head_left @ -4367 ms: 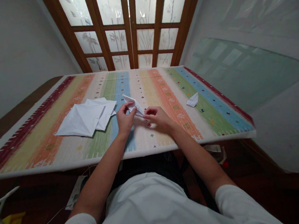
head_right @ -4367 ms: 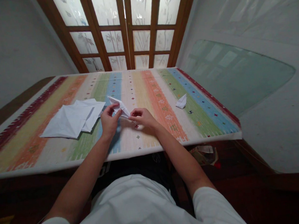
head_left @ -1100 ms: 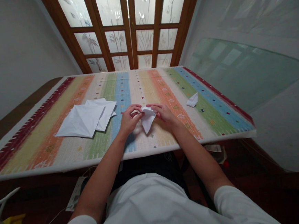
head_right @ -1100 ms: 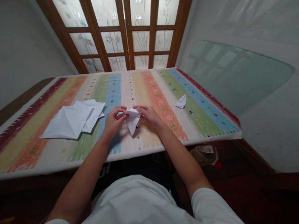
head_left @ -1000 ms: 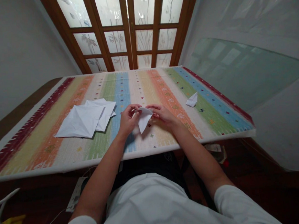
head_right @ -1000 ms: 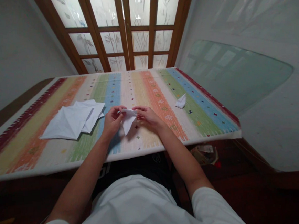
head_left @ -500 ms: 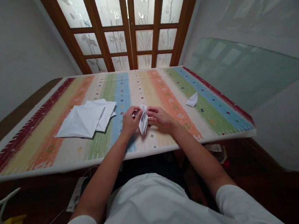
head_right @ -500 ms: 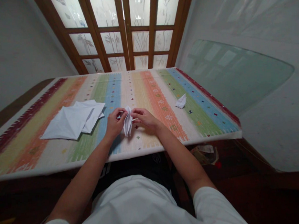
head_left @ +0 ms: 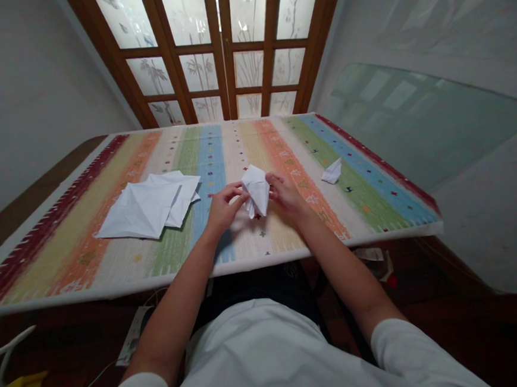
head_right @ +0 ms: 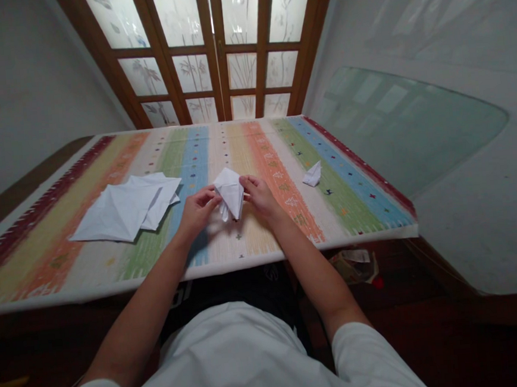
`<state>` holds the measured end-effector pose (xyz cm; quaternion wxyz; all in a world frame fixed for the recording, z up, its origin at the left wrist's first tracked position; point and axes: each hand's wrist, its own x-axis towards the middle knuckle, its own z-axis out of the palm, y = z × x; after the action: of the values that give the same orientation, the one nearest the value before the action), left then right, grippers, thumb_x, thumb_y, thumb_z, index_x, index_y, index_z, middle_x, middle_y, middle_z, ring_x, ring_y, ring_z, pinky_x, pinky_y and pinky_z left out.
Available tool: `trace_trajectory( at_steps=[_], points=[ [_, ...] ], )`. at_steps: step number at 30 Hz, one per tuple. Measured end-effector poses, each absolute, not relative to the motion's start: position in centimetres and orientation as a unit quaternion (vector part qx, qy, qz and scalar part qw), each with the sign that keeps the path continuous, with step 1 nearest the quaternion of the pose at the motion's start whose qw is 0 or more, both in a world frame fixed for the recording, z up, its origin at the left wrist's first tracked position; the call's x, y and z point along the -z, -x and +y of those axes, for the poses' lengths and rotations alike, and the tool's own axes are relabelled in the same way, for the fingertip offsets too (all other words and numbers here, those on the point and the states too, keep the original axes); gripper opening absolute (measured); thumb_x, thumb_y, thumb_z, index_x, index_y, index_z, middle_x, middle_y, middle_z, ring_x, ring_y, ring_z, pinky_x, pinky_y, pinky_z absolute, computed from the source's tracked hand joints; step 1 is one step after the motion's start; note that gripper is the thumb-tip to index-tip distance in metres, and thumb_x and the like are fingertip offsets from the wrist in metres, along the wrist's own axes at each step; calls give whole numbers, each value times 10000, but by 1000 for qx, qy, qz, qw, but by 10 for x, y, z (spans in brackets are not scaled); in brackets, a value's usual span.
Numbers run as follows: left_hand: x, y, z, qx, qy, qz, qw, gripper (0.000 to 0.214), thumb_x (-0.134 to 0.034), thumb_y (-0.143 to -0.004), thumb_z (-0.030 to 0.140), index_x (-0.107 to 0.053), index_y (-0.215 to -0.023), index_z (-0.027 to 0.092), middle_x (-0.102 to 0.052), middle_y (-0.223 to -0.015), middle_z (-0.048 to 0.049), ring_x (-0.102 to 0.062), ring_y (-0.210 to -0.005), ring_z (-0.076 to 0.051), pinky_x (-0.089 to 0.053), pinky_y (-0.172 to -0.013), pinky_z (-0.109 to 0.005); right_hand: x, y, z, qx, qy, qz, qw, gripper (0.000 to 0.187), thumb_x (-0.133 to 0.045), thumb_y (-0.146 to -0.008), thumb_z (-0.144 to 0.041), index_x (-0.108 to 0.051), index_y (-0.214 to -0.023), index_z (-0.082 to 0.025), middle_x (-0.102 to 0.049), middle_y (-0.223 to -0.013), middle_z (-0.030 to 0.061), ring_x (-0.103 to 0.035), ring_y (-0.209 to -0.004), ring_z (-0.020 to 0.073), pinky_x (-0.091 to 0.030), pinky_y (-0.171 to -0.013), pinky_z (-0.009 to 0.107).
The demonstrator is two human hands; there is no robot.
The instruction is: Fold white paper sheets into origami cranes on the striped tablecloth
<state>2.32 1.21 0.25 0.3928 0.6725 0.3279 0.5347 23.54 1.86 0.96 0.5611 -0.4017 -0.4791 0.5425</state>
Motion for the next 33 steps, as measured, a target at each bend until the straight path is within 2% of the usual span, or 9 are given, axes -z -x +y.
trace_trajectory(
  at_steps=[4, 6, 9, 14, 18, 22, 27, 30, 33],
  points=[
    [0, -21, 17, -548, -633, 339, 428, 377, -829, -911, 555, -679, -851, 215, -790, -1019, -76, -741, -922, -222, -593, -869, -353, -8, -242, 24, -544, 411, -438, 586, 703, -925, -614, -839, -593, -830, -257, -701, -829, 10, -698, -790, 199, -549, -657, 292],
    [1, -22, 18, -559, -625, 357, 411, 281, -805, -931, 452, -633, -928, 230, -711, -870, -12, -677, -790, -177, -534, -754, -289, -10, -243, 23, -544, 398, -428, 602, 692, -988, -587, -750, -565, -838, -264, -691, -818, -23, -675, -748, 160, -557, -664, 267],
    [1, -24, 15, -579, -619, 382, 368, 172, -713, -944, 234, -552, -1003, 251, -608, -825, 33, -611, -726, -145, -457, -696, -256, -14, -240, 18, -550, 367, -460, 593, 610, -996, -631, -655, -585, -869, -272, -698, -841, -39, -665, -746, 142, -567, -679, 254],
    [-4, -29, 6, -577, -628, 413, 319, 244, -632, -898, 92, -510, -1029, 259, -554, -856, 32, -570, -743, -151, -444, -715, -271, -13, -229, 10, -533, 303, -608, 505, 398, -939, -738, -479, -716, -1004, -284, -749, -1089, 37, -723, -1025, 225, -627, -857, 336],
    [-8, -31, 1, -585, -621, 432, 294, 378, -717, -865, 135, -528, -1166, 263, -604, -922, 26, -609, -794, -163, -480, -756, -277, -6, -227, 9, -472, 270, -711, 447, 588, -911, -753, -400, -717, -1303, -321, -634, -1480, 93, -634, -1332, 298, -609, -1028, 419],
    [-12, -30, -1, -563, -634, 459, 265, 349, -784, -872, 193, -572, -1144, 246, -637, -904, 30, -599, -735, -154, -464, -718, -267, 1, -227, 12, -434, 275, -740, 435, 850, -963, -716, -540, -636, -1474, -339, -522, -1616, 107, -554, -1457, 338, -574, -1109, 457],
    [-14, -30, -2, -527, -643, 492, 259, 205, -782, -939, 287, -630, -1067, 239, -670, -828, 22, -588, -681, -166, -437, -674, -272, 2, -224, 16, -476, 306, -652, 504, 740, -849, -756, -855, -743, -1202, -273, -739, -1247, 98, -693, -1204, 298, -619, -992, 420],
    [-14, -31, -2, -513, -644, 503, 263, 242, -803, -952, 375, -654, -1082, 235, -699, -841, 1, -612, -697, -183, -443, -683, -285, -1, -223, 15, -497, 311, -610, 533, 782, -775, -736, -959, -749, -1109, -272, -765, -1164, 92, -715, -1165, 295, -614, -1024, 435],
    [-13, -31, -2, -512, -640, 511, 257, 279, -773, -986, 432, -653, -1129, 224, -713, -864, -22, -655, -746, -210, -457, -714, -302, -2, -223, 16, -506, 318, -572, 562, 774, -639, -803, -1009, -738, -1043, -280, -765, -1127, 97, -718, -1171, 298, -599, -1062, 464]
  ],
)
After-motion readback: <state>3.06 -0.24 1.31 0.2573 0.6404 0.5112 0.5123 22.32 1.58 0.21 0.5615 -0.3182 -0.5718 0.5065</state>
